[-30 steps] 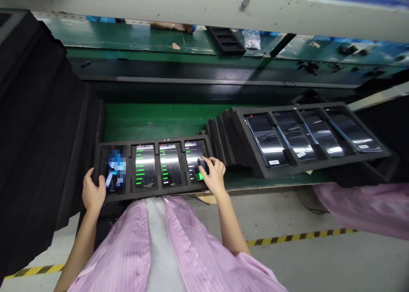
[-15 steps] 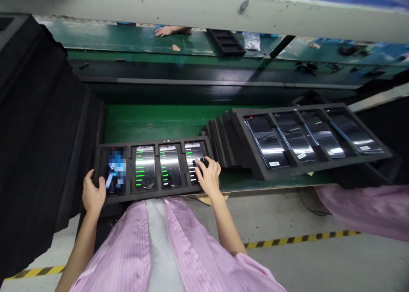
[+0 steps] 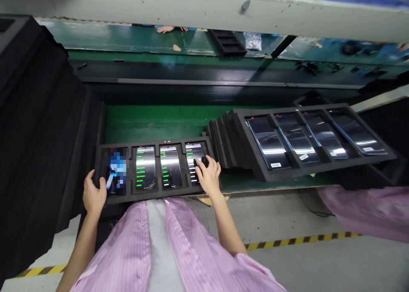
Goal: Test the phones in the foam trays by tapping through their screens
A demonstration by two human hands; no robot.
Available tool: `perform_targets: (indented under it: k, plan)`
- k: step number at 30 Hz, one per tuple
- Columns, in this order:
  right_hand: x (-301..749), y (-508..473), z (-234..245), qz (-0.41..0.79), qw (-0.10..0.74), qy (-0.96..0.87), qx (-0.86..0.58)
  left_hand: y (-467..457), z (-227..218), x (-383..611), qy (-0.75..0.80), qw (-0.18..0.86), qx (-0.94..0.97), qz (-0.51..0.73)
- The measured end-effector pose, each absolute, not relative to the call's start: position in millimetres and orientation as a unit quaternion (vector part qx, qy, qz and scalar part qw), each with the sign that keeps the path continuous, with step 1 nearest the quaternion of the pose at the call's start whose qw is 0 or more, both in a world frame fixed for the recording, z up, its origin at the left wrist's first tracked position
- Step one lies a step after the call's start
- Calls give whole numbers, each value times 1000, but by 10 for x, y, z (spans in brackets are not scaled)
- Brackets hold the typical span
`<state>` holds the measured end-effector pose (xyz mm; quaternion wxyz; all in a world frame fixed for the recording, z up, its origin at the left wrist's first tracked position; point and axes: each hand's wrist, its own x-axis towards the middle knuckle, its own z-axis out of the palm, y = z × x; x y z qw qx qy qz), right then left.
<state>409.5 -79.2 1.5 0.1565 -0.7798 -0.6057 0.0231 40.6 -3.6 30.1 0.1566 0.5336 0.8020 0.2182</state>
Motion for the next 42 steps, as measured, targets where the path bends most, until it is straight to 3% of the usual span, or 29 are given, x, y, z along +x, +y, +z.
perform_targets:
  k: [7, 18, 32, 42]
  plan:
    - [4169, -850, -29, 64, 231, -557, -795, -38, 288, 398, 798, 154, 537, 226]
    - [4215, -916, -70, 68, 179, -605, -773, -36, 278, 386, 792, 149, 544, 232]
    - [4253, -933, -75, 32, 266, -577, -772, -30, 328, 422, 801, 159, 534, 217]
    - [4237, -938, -47, 41, 260, -593, -761, -38, 352, 444, 801, 158, 535, 215]
